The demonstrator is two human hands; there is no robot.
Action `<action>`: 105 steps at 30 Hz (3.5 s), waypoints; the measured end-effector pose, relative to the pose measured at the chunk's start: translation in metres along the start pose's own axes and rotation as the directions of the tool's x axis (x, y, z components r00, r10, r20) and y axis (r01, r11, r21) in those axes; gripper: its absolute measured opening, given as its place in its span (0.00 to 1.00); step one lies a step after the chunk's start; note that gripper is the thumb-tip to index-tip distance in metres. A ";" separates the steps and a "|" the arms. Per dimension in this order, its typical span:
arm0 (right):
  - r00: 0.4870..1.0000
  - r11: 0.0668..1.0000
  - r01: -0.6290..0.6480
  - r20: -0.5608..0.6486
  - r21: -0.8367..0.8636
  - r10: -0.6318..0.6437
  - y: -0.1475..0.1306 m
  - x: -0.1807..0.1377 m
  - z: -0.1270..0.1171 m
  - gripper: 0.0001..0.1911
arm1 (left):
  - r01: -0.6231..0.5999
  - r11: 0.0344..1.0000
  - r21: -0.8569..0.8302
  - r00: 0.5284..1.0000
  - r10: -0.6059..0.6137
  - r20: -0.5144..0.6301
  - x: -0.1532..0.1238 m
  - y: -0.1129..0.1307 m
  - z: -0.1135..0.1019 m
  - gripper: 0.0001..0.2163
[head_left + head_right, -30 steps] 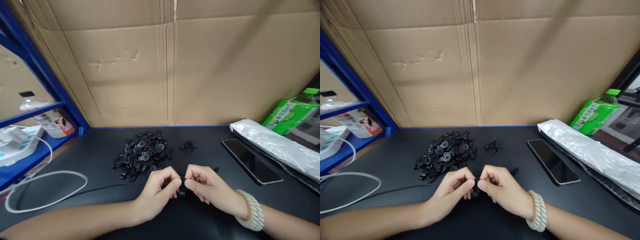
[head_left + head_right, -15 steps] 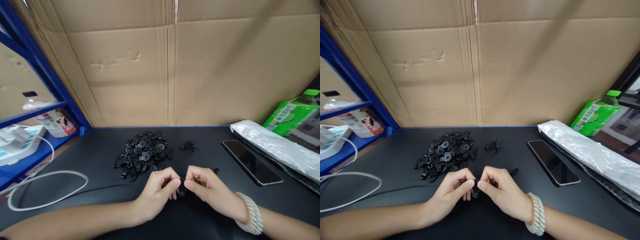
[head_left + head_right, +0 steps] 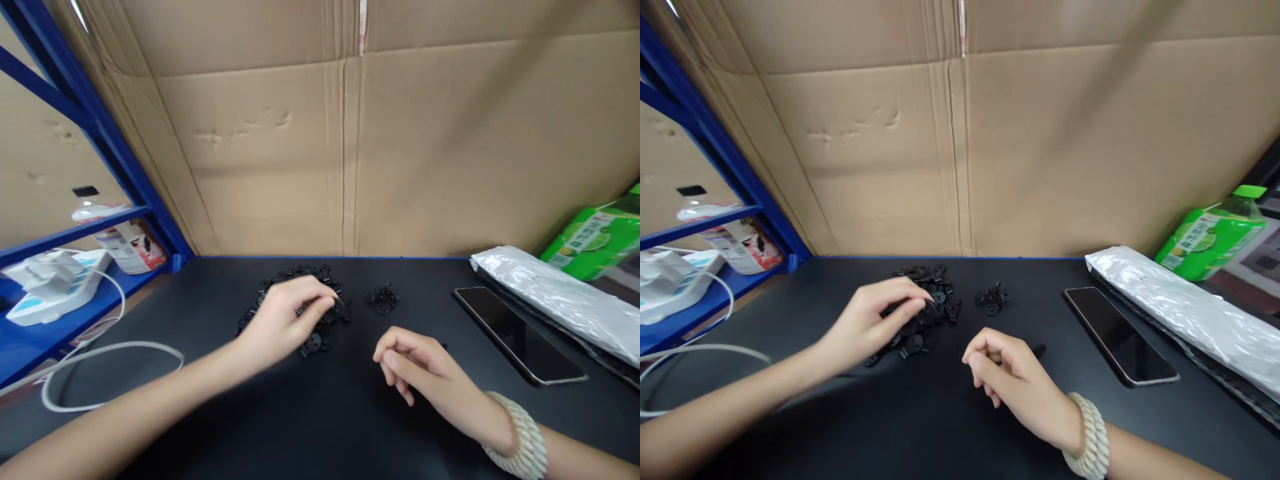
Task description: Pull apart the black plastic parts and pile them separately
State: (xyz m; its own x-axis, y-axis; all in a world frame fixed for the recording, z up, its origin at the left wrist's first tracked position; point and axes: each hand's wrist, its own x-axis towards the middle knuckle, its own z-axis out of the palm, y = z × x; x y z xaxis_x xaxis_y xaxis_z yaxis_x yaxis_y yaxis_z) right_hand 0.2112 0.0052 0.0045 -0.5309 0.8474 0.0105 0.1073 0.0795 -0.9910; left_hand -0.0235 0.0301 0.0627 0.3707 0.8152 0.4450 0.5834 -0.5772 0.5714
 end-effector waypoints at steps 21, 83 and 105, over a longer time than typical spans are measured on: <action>0.862 0.951 0.195 -0.422 -0.238 -0.282 -0.012 0.016 -0.087 0.12 | -0.136 0.981 -0.138 0.952 0.168 0.255 -0.036 0.007 0.049 0.11; 0.983 0.882 0.184 0.054 -0.434 -0.178 -0.016 -0.006 0.000 0.10 | 0.237 0.916 -0.323 0.959 -0.166 0.232 -0.047 0.021 0.062 0.16; 0.989 0.912 0.133 0.000 -0.389 -0.145 -0.003 0.002 0.003 0.11 | 0.410 0.788 -0.460 0.904 -0.285 0.318 -0.045 0.010 0.073 0.16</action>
State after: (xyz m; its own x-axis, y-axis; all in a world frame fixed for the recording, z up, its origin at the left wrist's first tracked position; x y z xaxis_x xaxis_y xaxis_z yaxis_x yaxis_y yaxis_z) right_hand 0.2076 0.0049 0.0074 -0.5405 0.8272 0.1539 0.3540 0.3895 -0.8503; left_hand 0.0181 -0.0094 -0.0017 0.3985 0.9170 0.0201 0.2792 -0.1421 0.9496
